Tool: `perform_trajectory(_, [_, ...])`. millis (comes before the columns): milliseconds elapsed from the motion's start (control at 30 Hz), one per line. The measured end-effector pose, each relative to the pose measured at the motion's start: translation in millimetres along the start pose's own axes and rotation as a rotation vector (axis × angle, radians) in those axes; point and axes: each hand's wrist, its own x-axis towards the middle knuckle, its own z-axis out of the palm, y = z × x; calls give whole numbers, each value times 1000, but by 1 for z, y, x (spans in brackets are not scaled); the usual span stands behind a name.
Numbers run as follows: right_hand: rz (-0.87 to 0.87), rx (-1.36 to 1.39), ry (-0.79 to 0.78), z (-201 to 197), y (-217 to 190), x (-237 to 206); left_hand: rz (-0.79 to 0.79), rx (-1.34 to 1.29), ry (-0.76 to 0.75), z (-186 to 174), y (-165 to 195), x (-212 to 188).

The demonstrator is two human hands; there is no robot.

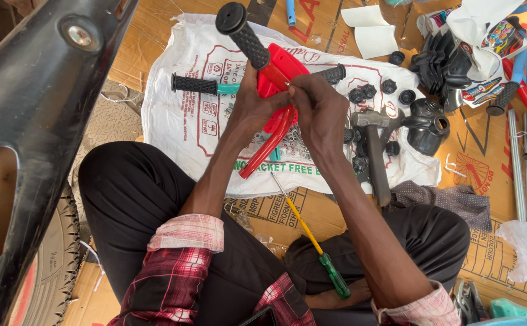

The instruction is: The person sits on the ground assembling children's tricycle handlebar assemblies. They fit a red handlebar with molded plastic cover onto the frame, tighten screws with a screwdriver, tap parts with a hammer, then repeat the same assembly on a blue handlebar unit, picking screws from a pile on a printed sack.

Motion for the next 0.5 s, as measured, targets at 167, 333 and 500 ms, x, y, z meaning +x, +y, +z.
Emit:
perform_trajectory(167, [-87,-128,10,2,-4,5,1,7,0,0,-1,1])
perform_trajectory(333, [-89,-110,-1,3,-5,4,17,25,34,-1,-6,1])
perform_trajectory(500, [-212,-270,16,6,-2,2,58,60,34,-2,-8,2])
